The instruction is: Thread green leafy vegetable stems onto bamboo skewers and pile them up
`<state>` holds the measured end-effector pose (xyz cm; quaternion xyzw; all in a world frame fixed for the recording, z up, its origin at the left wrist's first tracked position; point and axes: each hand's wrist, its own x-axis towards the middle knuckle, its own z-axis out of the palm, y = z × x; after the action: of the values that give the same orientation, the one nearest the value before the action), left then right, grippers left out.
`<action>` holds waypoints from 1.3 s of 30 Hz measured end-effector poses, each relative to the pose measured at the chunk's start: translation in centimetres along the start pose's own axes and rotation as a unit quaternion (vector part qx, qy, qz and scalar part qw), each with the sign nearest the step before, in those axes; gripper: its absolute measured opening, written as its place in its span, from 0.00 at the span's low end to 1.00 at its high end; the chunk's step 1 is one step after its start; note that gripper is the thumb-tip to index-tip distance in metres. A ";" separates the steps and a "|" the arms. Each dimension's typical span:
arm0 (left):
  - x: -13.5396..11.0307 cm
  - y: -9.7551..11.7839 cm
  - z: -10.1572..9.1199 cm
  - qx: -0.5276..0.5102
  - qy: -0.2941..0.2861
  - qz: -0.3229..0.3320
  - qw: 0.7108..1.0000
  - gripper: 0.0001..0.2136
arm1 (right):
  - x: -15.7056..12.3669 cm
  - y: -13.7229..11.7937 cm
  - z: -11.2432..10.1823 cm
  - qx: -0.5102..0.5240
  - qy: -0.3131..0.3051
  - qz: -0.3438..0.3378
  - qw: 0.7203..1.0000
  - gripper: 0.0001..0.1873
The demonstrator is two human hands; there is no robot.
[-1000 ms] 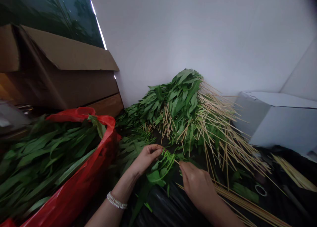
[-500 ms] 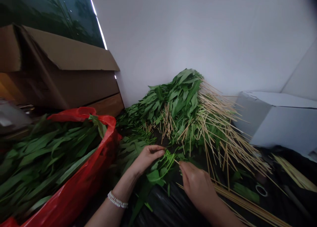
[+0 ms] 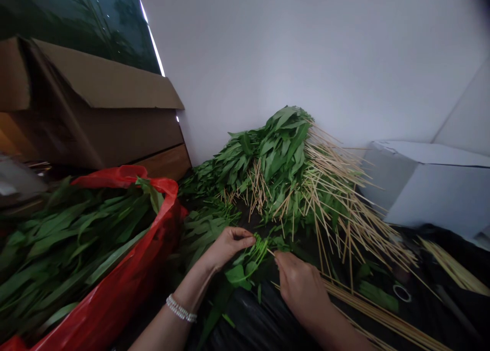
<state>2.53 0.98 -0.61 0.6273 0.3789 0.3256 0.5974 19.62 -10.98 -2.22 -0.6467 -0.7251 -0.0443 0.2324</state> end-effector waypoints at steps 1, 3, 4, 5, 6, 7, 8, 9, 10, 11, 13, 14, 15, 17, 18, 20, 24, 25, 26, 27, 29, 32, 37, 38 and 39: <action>0.0 -0.1 0.0 0.001 -0.001 0.000 1.000 0.14 | 0.0 0.0 0.0 -0.001 -0.001 0.000 1.000 0.13; 0.1 -0.3 0.0 0.002 -0.003 -0.001 1.000 0.14 | 0.0 0.0 0.0 -0.001 -0.003 -0.002 1.000 0.13; 0.2 -0.4 0.0 0.004 -0.004 0.000 1.000 0.14 | 0.0 0.1 0.0 0.000 -0.002 -0.003 1.000 0.13; 0.2 -0.4 -0.1 0.006 -0.005 0.002 1.000 0.14 | 0.0 0.1 0.0 0.002 0.002 -0.004 1.000 0.13; 0.2 -0.4 -0.1 0.007 -0.006 0.005 1.000 0.14 | 0.0 0.1 0.0 0.004 0.008 -0.006 1.000 0.13; 0.2 -0.3 0.0 0.005 -0.005 0.009 1.000 0.14 | 0.1 0.2 0.0 0.006 0.016 -0.009 1.000 0.13; 0.1 -0.2 0.0 0.001 -0.002 0.014 1.000 0.14 | 0.1 0.2 0.0 0.007 0.026 -0.012 1.000 0.13; 0.0 0.0 0.1 -0.006 -0.001 0.022 1.000 0.15 | 0.2 0.3 0.0 0.008 0.037 -0.018 0.999 0.13; -0.1 0.2 0.2 -0.014 -0.006 0.031 0.999 0.16 | 0.2 0.3 0.0 0.007 0.048 -0.024 0.999 0.13; -0.3 0.3 0.3 -0.021 -0.017 0.038 0.999 0.17 | 0.3 0.3 0.0 0.006 0.057 -0.032 0.998 0.14; -0.6 0.6 0.6 -0.032 -0.051 0.040 0.997 0.19 | 0.3 0.3 0.2 0.001 0.071 -0.048 0.996 0.14; -0.7 0.7 0.7 -0.037 -0.066 0.033 0.997 0.19 | 0.3 0.3 0.2 -0.002 0.076 -0.056 0.996 0.14; -0.8 0.8 0.8 -0.041 -0.076 0.023 0.996 0.18 | 0.2 0.2 0.3 -0.005 0.080 -0.063 0.995 0.15; -0.9 0.7 0.9 -0.046 -0.082 0.006 0.996 0.16 | 0.1 0.0 0.3 -0.010 0.079 -0.070 0.994 0.15; -0.9 0.6 0.9 -0.045 -0.084 0.001 0.995 0.15 | 0.1 -0.2 0.4 -0.013 0.075 -0.072 0.994 0.16; -0.8 0.4 1.0 -0.037 -0.085 -0.004 0.996 0.15 | 0.0 -0.5 0.4 -0.017 0.065 -0.074 0.995 0.17; -0.8 0.5 1.2 -0.022 -0.080 0.000 0.997 0.13 | 0.1 -0.6 0.5 -0.006 0.063 -0.071 0.995 0.16; -0.9 0.5 1.1 -0.025 -0.084 0.001 0.996 0.13 | 0.1 -0.5 0.5 0.001 0.067 -0.069 0.995 0.16; -0.9 0.6 1.0 -0.034 -0.090 0.001 0.995 0.14 | 0.2 -0.4 0.5 0.008 0.072 -0.068 0.995 0.16; -0.8 0.7 0.9 -0.048 -0.096 0.001 0.994 0.16 | 0.2 -0.3 0.5 0.017 0.076 -0.067 0.995 0.16; -0.7 0.6 0.5 -0.082 -0.094 0.003 0.992 0.17 | 0.2 -0.1 0.4 0.030 0.079 -0.065 0.994 0.16; -0.5 0.2 0.0 -0.108 -0.074 -0.003 0.991 0.14 | 0.2 0.1 0.3 0.033 0.073 -0.057 0.995 0.15; -0.5 -0.3 0.1 -0.087 -0.079 -0.023 0.993 0.14 | 0.0 -0.1 0.4 0.030 0.043 -0.046 0.998 0.17; -0.5 -0.2 0.3 -0.080 -0.078 -0.025 0.993 0.14 | 0.0 -0.2 0.4 0.027 0.037 -0.044 0.998 0.17; -0.6 -0.1 0.5 -0.071 -0.076 -0.028 0.994 0.14 | 0.1 -0.2 0.4 0.023 0.034 -0.043 0.998 0.18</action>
<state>2.65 0.26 -0.74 0.5953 0.3253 0.2866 0.6765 19.30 -10.82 -2.49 -0.6075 -0.7446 -0.0595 0.2700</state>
